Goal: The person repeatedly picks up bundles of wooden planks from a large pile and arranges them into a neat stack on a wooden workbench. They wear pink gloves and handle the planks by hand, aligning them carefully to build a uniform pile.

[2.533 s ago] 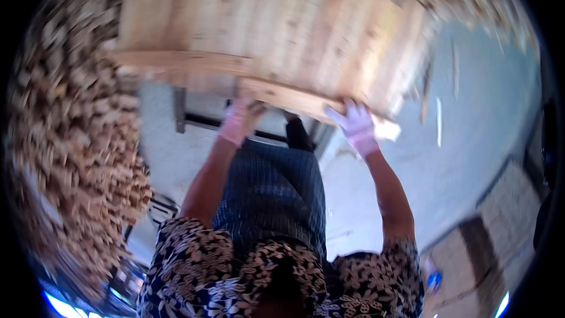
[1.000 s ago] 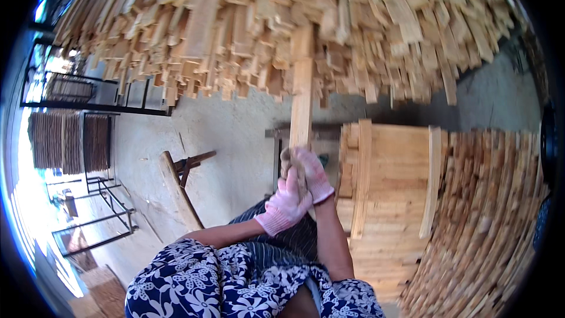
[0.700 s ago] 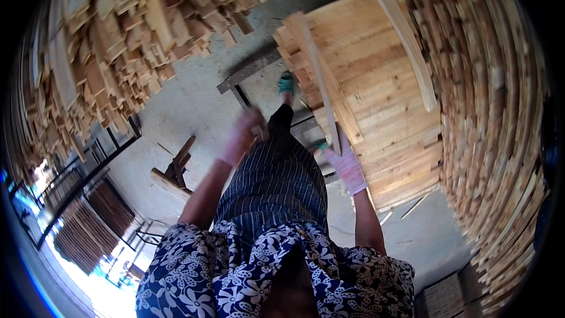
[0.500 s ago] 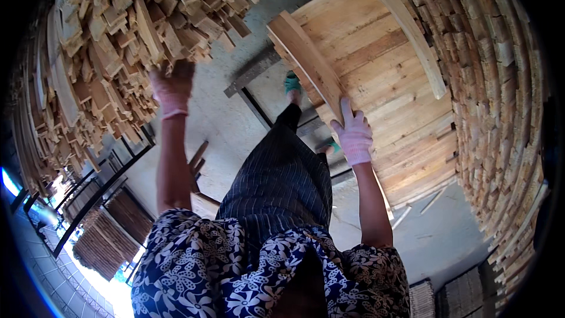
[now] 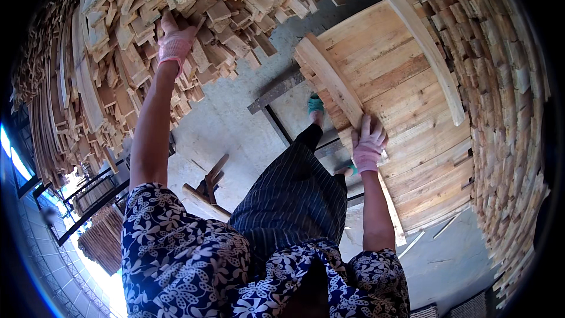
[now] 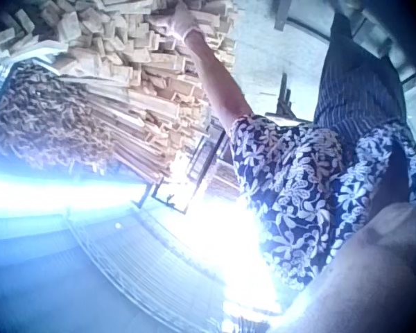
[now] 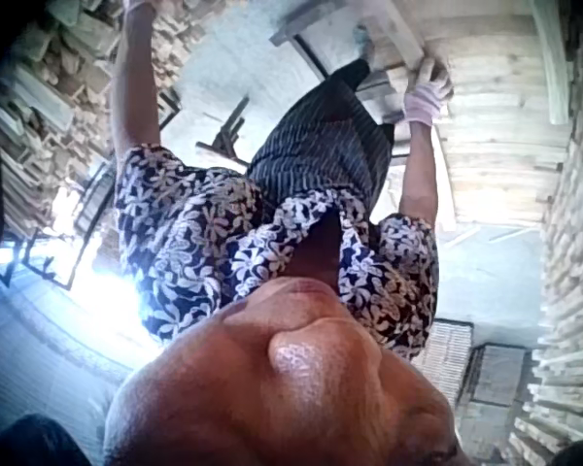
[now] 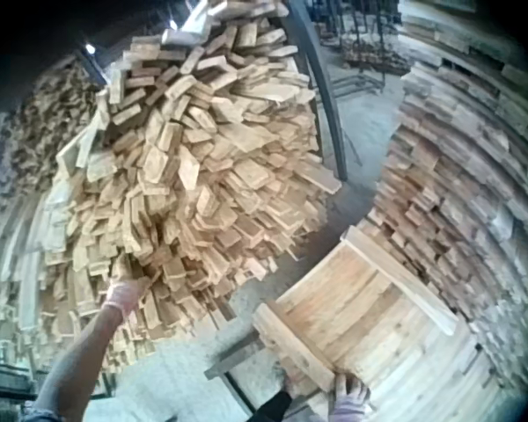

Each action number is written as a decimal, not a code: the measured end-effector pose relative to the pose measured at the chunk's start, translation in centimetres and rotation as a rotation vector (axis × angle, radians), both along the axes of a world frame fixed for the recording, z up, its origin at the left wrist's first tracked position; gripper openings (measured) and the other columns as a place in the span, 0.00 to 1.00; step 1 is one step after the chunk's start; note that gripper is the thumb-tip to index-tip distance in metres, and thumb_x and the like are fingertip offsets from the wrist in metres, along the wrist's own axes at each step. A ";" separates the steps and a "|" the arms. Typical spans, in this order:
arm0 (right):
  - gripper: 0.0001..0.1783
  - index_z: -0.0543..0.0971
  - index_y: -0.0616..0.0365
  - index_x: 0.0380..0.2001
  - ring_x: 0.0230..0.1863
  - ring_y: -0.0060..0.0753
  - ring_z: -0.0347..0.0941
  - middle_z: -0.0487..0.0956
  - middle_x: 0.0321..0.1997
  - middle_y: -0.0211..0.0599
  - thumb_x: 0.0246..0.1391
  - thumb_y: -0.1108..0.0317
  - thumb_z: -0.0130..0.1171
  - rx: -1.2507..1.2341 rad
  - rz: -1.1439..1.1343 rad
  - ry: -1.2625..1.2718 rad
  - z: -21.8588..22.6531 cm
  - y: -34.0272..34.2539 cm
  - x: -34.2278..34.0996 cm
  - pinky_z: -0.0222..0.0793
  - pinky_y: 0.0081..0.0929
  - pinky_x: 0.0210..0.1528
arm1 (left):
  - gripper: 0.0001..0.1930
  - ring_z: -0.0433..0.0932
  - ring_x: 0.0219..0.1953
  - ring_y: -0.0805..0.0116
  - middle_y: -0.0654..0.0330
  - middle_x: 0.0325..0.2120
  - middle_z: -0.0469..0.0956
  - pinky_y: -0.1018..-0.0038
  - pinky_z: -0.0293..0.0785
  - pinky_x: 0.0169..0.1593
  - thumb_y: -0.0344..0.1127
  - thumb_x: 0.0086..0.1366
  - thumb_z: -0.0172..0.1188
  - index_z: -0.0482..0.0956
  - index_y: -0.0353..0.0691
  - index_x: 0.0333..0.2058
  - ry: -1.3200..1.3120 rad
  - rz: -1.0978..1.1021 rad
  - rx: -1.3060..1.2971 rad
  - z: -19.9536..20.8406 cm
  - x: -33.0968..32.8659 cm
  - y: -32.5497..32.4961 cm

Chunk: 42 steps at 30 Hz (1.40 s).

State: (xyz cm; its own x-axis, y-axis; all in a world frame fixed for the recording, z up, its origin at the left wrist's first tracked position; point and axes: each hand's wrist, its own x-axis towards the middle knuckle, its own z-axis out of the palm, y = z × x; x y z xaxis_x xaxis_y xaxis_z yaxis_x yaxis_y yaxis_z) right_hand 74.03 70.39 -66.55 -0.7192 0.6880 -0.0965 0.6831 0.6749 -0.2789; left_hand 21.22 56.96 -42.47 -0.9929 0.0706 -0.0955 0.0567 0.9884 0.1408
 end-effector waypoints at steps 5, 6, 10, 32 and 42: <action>0.37 0.59 0.36 0.71 0.63 0.58 0.62 0.63 0.67 0.49 0.61 0.53 0.58 0.023 0.038 0.020 -0.2 0.5 -0.4 0.55 0.62 0.66 | 0.45 0.82 0.38 0.60 0.49 0.38 0.82 0.64 0.80 0.43 0.35 0.62 0.57 0.44 0.53 0.75 -0.216 0.170 0.266 -0.4 4.1 -3.1; 0.35 0.61 0.36 0.70 0.63 0.58 0.63 0.64 0.66 0.48 0.61 0.53 0.58 -0.025 0.008 0.031 -0.1 0.7 -0.2 0.56 0.61 0.66 | 0.46 0.81 0.32 0.62 0.51 0.33 0.81 0.66 0.79 0.36 0.33 0.61 0.56 0.42 0.53 0.75 -0.215 0.137 0.290 -0.7 8.0 -3.5; 0.30 0.65 0.38 0.67 0.61 0.58 0.66 0.67 0.64 0.47 0.64 0.54 0.56 -0.041 -0.044 0.020 0.3 1.4 -0.5 0.58 0.59 0.65 | 0.46 0.78 0.24 0.65 0.54 0.31 0.77 0.68 0.77 0.25 0.26 0.60 0.54 0.42 0.52 0.74 -0.205 0.127 0.669 -3.3 20.9 -8.1; 0.25 0.75 0.53 0.54 0.55 0.59 0.73 0.77 0.54 0.54 0.59 0.49 0.55 -0.386 0.457 -0.200 3.2 5.0 -3.3 0.70 0.56 0.53 | 0.44 0.76 0.56 0.42 0.31 0.63 0.61 0.56 0.76 0.58 0.35 0.62 0.60 0.47 0.50 0.73 0.052 0.147 0.323 27.7 13.6 -12.6; 0.26 0.75 0.56 0.58 0.58 0.56 0.74 0.78 0.55 0.54 0.63 0.51 0.55 -0.856 0.445 0.184 8.8 -7.3 -11.4 0.68 0.42 0.61 | 0.48 0.79 0.51 0.43 0.34 0.64 0.59 0.57 0.78 0.53 0.37 0.58 0.61 0.45 0.53 0.74 0.019 0.158 0.246 19.2 6.4 -13.2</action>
State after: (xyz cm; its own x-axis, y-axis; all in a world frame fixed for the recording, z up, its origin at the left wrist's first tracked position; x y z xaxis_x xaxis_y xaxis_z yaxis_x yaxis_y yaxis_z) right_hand 62.59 63.05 -57.74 -0.9497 0.1000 -0.2968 0.3122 0.3802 -0.8706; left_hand 27.60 43.79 -23.32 -0.9949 -0.0661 -0.0757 -0.0900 0.9214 0.3781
